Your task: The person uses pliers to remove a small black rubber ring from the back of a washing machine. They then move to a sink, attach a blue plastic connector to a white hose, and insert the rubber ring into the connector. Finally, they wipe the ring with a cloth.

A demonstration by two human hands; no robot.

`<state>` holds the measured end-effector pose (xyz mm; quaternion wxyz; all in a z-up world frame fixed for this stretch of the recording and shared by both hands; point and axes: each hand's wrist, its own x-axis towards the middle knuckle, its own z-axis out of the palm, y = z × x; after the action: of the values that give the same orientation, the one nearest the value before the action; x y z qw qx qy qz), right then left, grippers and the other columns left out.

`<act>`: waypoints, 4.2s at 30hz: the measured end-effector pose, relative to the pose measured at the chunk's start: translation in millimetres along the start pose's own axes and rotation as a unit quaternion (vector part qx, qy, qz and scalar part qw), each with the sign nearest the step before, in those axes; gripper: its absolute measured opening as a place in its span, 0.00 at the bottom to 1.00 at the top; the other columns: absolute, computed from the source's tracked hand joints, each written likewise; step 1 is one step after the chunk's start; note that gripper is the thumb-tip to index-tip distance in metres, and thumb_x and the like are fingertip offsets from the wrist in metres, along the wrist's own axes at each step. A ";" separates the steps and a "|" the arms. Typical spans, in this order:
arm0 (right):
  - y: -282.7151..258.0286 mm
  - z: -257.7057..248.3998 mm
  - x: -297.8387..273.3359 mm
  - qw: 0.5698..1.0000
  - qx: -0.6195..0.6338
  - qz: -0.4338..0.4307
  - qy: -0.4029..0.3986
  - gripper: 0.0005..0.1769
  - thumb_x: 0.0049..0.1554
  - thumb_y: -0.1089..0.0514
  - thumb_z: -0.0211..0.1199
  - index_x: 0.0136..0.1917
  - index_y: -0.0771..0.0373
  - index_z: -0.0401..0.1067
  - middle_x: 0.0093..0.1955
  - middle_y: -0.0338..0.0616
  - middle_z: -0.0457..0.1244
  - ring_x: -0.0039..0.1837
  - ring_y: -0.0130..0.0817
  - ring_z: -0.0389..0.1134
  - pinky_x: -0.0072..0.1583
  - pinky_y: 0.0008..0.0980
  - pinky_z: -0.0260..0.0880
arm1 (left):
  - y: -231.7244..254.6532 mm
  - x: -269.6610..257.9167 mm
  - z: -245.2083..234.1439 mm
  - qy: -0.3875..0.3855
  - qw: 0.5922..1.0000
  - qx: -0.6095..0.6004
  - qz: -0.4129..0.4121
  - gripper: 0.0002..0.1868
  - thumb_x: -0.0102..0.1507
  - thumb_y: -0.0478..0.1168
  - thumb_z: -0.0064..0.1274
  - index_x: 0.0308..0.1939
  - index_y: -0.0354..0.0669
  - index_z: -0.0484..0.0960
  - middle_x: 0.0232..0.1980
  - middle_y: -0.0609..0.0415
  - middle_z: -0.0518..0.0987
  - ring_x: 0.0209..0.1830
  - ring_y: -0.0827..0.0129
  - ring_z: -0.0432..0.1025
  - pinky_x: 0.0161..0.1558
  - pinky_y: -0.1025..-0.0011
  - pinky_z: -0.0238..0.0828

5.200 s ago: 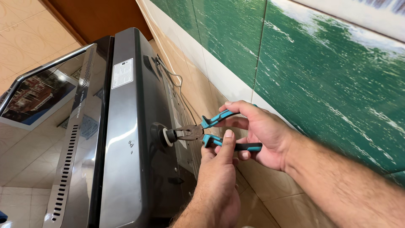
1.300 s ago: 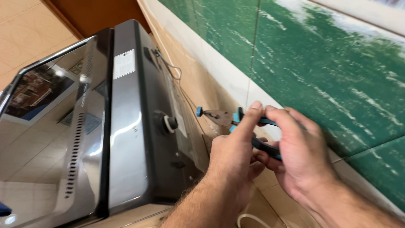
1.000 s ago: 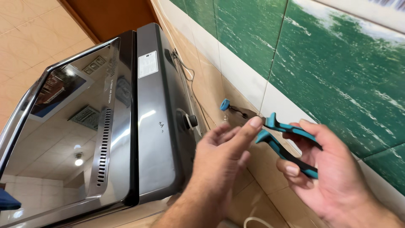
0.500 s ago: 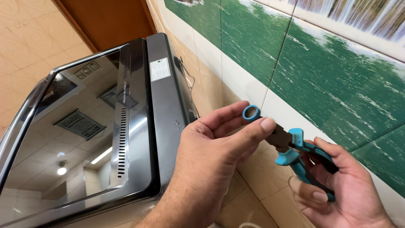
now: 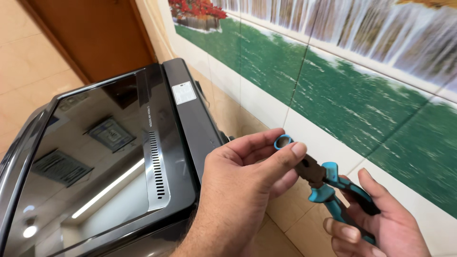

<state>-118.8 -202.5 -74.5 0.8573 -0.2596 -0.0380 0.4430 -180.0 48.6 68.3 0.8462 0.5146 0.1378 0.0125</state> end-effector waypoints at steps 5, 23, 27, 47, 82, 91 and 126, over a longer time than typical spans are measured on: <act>18.8 13.1 -24.9 0.995 -0.031 -0.048 0.087 0.25 0.63 0.41 0.57 0.68 0.53 0.68 0.44 0.55 0.66 0.31 0.33 0.61 0.30 0.25 0.61 | 1.6 -12.6 -14.2 -0.021 0.999 -0.017 -0.018 0.20 0.59 0.37 0.68 0.54 0.32 0.86 0.45 0.52 0.87 0.45 0.72 0.81 0.46 0.73 0.83; 116.9 146.1 -100.6 0.894 -0.327 -0.032 0.304 0.25 0.54 0.52 0.73 0.59 0.65 0.67 0.41 0.42 0.69 0.40 0.32 0.73 0.38 0.31 0.73 | 7.4 -58.4 -32.2 -0.140 0.971 0.147 -0.123 0.15 0.60 0.41 0.61 0.46 0.34 0.83 0.39 0.54 0.83 0.37 0.71 0.78 0.42 0.70 0.81; 138.7 162.7 -113.7 0.752 -0.512 0.014 0.415 0.28 0.49 0.49 0.77 0.54 0.63 0.68 0.35 0.36 0.59 0.35 0.25 0.60 0.35 0.29 0.68 | -2.9 -69.7 -18.7 -0.163 0.955 0.184 -0.164 0.14 0.60 0.42 0.61 0.45 0.36 0.83 0.39 0.55 0.83 0.40 0.72 0.78 0.45 0.69 0.81; 232.4 195.4 -234.0 0.728 -0.423 0.003 0.539 0.08 0.55 0.61 0.64 0.50 0.58 0.72 0.32 0.38 0.61 0.32 0.33 0.55 0.33 0.37 0.55 | -72.2 -139.3 3.6 -0.376 0.858 0.191 -0.292 0.10 0.64 0.41 0.55 0.44 0.39 0.84 0.43 0.54 0.84 0.41 0.69 0.78 0.49 0.68 0.80; 349.1 192.8 -375.1 0.712 0.039 -0.243 0.658 0.20 0.53 0.65 0.63 0.57 0.50 0.67 0.27 0.37 0.49 0.24 0.25 0.46 0.26 0.28 0.42 | -147.5 -288.5 108.0 -0.405 0.789 0.155 -0.435 0.17 0.70 0.44 0.43 0.49 0.32 0.77 0.49 0.42 0.85 0.50 0.58 0.80 0.54 0.63 0.80; 329.1 181.0 -383.5 0.654 0.158 -0.367 0.643 0.12 0.55 0.62 0.60 0.48 0.48 0.61 0.29 0.37 0.49 0.28 0.30 0.49 0.27 0.28 0.43 | -161.8 -268.7 172.7 -0.438 0.715 0.097 -0.536 0.16 0.66 0.42 0.45 0.45 0.28 0.78 0.50 0.37 0.83 0.53 0.53 0.79 0.58 0.57 0.78; 324.5 209.6 -394.8 0.498 0.092 -0.547 0.667 0.12 0.65 0.48 0.57 0.52 0.57 0.66 0.32 0.32 0.50 0.29 0.24 0.50 0.27 0.28 0.49 | -184.0 -329.7 230.9 -0.492 0.645 0.154 -0.565 0.15 0.67 0.52 0.45 0.50 0.48 0.74 0.58 0.58 0.83 0.55 0.56 0.76 0.62 0.49 0.70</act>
<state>-659.5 -270.6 16.0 0.7184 -0.3253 0.4515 -0.4174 -462.4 -292.0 79.9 0.5412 0.3903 -0.0346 -0.7440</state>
